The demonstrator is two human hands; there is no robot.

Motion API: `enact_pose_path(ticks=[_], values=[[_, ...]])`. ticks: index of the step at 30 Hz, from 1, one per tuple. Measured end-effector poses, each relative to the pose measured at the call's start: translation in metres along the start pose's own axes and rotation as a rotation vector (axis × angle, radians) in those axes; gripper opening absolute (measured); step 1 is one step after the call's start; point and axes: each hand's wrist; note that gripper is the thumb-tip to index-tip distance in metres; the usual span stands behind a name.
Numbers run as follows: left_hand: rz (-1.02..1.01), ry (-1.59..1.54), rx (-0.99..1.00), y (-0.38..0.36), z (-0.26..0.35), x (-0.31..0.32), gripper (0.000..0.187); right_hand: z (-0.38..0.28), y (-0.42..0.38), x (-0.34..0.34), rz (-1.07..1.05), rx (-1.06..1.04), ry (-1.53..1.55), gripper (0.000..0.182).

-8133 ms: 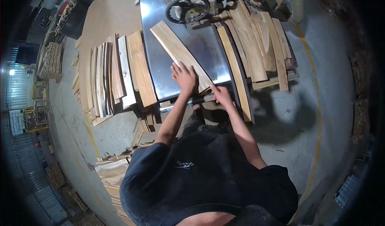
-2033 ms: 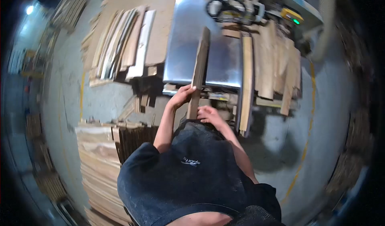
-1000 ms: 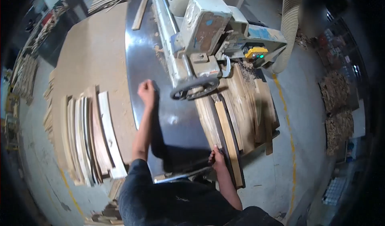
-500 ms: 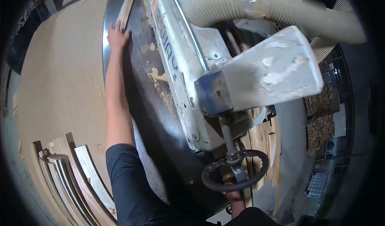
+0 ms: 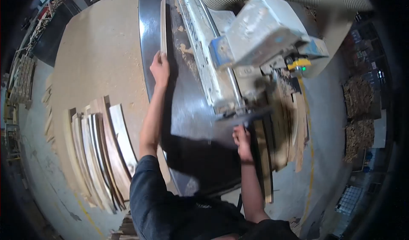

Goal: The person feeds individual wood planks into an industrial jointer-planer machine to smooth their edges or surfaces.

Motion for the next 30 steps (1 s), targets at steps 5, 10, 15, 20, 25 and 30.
enact_pose_path(ticks=[5,10,15,20,25,30], values=[[-0.097,-1.005,-0.669,-0.148,0.012,-0.078,0.047,0.040,-0.026,-0.014,-0.361,-0.091,0.066,0.037],[-0.122,-1.071,-0.942,-0.268,0.110,-0.147,0.057,0.102,-0.061,-0.049,-0.442,-0.055,-0.070,0.034],[-0.136,-1.076,-1.012,-0.353,0.175,-0.188,0.057,0.151,-0.071,-0.093,-0.544,-0.037,-0.149,0.036],[-0.165,-1.117,-1.026,-0.431,0.223,-0.205,0.055,0.198,-0.080,-0.150,-0.613,-0.123,-0.328,0.035],[-0.310,-0.896,-1.030,-0.494,0.283,-0.206,0.035,0.226,-0.100,-0.217,-0.622,-0.172,-0.404,0.033],[-0.403,-0.862,-0.991,-0.564,0.292,-0.197,0.034,0.232,-0.104,-0.278,-0.581,-0.244,-0.377,0.028]])
Point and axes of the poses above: each hand's wrist, its own y-axis towards the middle knuckle, its own x-axis out of the palm, z = x × y, and after that the axes turned 14 degrees about x, right-handed
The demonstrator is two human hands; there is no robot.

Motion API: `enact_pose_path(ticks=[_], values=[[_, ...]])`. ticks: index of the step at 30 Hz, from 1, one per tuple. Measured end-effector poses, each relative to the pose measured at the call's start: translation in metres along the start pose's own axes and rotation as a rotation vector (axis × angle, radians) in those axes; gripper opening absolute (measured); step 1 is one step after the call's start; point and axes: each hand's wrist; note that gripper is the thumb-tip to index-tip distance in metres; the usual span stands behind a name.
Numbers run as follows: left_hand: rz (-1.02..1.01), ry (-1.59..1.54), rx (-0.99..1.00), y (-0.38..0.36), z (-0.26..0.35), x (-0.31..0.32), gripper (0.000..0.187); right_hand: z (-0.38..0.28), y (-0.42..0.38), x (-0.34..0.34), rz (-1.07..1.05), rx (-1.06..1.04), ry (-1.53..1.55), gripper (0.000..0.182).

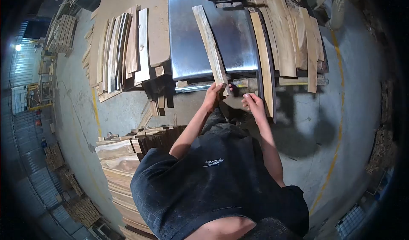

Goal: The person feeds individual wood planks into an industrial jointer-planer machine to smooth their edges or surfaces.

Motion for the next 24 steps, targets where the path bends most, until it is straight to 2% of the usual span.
enact_pose_path(ticks=[3,5,6,8,9,11,12,14,18,20,24], values=[[0.103,0.201,-0.076,-0.002,-0.044,-0.020,0.032,-0.003,-0.026,-0.004,-0.011,-0.069,0.074,0.030],[0.153,0.279,-0.030,-0.012,-0.056,-0.015,0.034,-0.004,-0.036,-0.007,0.248,-0.371,-0.226,0.032],[0.200,0.356,0.005,-0.020,-0.053,-0.008,0.037,-0.011,-0.041,-0.008,0.246,-0.372,-0.226,0.032],[0.216,0.328,0.028,-0.023,-0.051,-0.006,0.038,-0.029,-0.048,-0.009,0.947,-0.704,-0.825,0.046],[0.243,0.358,0.064,-0.023,-0.050,-0.004,0.033,-0.027,-0.043,-0.013,0.943,-0.706,-0.829,0.046],[0.275,0.400,0.121,-0.024,-0.044,0.000,0.027,-0.014,-0.027,-0.023,0.870,-0.461,-0.777,0.059],[0.280,0.399,0.127,-0.024,-0.043,-0.002,0.027,-0.010,-0.022,-0.026,0.866,-0.468,-0.777,0.059],[0.173,0.505,0.105,-0.023,-0.038,-0.007,0.034,-0.003,-0.013,-0.029,0.757,-0.355,-0.743,0.065],[0.143,0.572,0.050,-0.019,-0.036,-0.012,0.034,0.000,-0.016,-0.024,0.815,-0.358,-0.828,0.066],[0.136,0.519,0.157,-0.013,-0.046,-0.019,0.026,0.004,-0.013,-0.024,0.830,-0.366,-0.796,0.065],[0.116,0.559,0.149,-0.018,-0.031,-0.010,0.028,0.006,-0.010,-0.022,0.872,-0.341,-0.738,0.063]])
Point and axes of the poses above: each hand's wrist, its own y-axis towards the middle knuckle, its own x-axis out of the palm, z = x × y, and after that the axes turned 14 degrees about x, right-handed
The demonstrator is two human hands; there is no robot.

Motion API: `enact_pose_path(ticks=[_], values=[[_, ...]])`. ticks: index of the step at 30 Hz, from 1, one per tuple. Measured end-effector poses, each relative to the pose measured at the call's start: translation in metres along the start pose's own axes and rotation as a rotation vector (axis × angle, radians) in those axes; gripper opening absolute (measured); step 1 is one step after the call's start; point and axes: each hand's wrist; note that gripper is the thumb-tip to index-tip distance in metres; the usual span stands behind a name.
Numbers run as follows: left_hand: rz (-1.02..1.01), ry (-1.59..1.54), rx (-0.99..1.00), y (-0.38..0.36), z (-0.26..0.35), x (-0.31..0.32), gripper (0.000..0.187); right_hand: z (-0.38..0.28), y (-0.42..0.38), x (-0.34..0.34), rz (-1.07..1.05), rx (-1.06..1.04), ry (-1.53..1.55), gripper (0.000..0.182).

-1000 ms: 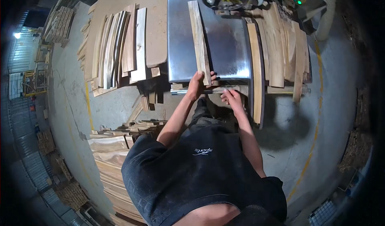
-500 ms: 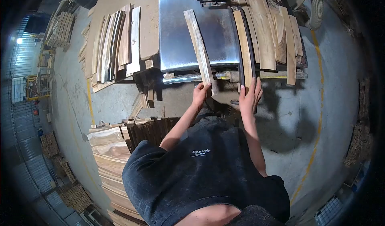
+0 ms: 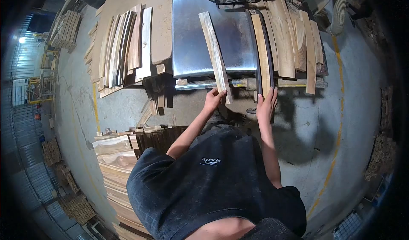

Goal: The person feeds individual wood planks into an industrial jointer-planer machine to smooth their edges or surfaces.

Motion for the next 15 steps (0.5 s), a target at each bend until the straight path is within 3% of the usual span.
enact_pose_path(ticks=[7,9,15], values=[[-0.035,-0.006,-0.018,0.002,-0.006,-0.002,0.031,-0.004,0.001,0.000,0.018,0.010,0.061,0.061],[-0.042,-0.013,-0.019,0.003,-0.004,-0.002,0.031,-0.009,0.000,-0.001,0.108,-0.084,0.113,0.053],[-0.085,0.050,-0.041,0.010,-0.024,-0.006,0.034,-0.028,-0.006,-0.010,0.103,-0.107,0.024,0.040]])
Point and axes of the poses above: each hand's wrist, its own y-axis towards the middle knuckle, its own x-axis out of the palm, z = x × y, and after that the axes turned 14 degrees about x, right-handed
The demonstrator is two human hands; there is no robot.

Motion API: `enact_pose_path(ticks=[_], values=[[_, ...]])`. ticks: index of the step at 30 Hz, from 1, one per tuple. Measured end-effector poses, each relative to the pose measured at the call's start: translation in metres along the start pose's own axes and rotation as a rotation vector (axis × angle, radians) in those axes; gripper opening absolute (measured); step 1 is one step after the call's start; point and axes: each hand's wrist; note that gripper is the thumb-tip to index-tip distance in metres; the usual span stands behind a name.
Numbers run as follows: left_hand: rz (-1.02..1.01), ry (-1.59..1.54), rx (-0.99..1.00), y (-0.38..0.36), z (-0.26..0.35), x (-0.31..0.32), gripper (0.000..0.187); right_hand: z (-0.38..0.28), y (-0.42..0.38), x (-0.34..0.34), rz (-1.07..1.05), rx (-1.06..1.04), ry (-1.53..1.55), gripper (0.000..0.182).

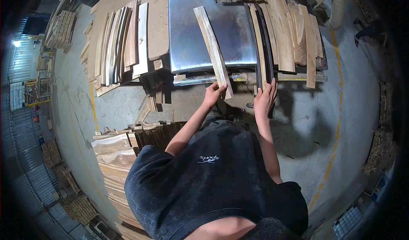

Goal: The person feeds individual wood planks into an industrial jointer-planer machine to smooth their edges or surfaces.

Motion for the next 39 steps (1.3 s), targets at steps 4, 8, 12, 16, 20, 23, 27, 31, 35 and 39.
enact_pose_path(ticks=[4,8,12,16,20,23,27,31,35,39], values=[[-0.010,-0.050,0.011,-0.002,0.002,0.001,0.036,-0.001,0.000,0.001,0.061,-0.075,0.059,0.032],[0.147,-0.016,0.169,-0.011,0.023,0.004,0.037,0.005,0.006,-0.007,0.017,0.011,0.403,0.022],[0.340,0.162,0.264,-0.007,0.020,-0.003,0.045,-0.004,0.008,-0.022,-0.015,0.103,0.567,0.021],[0.374,0.030,0.374,0.001,0.030,-0.005,0.046,-0.027,-0.001,-0.007,-0.205,0.054,0.685,0.021],[0.310,-0.252,0.174,0.005,0.067,-0.005,0.054,-0.075,-0.026,0.041,-0.549,0.231,1.048,0.036],[0.398,0.174,0.326,0.017,0.062,-0.018,0.054,-0.068,-0.035,0.090,-0.412,-0.028,0.700,0.052],[0.467,0.203,0.381,0.024,0.064,-0.041,0.045,-0.039,-0.036,0.115,-0.523,0.221,0.484,0.064],[0.358,0.275,0.329,0.029,0.067,-0.054,0.055,-0.026,-0.019,0.113,-0.926,0.218,0.716,0.048],[0.181,0.145,0.271,0.046,0.034,-0.056,0.063,-0.038,-0.032,0.091,-0.847,0.041,0.515,0.042],[0.084,-0.051,0.168,0.040,0.038,-0.047,0.058,-0.061,-0.037,0.073,-0.924,0.025,0.562,0.057]])
Point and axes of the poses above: each hand's wrist, its own y-axis towards the middle knuckle, its own x-axis out of the palm, z = x × y, and after that the axes turned 14 degrees about x, right-handed
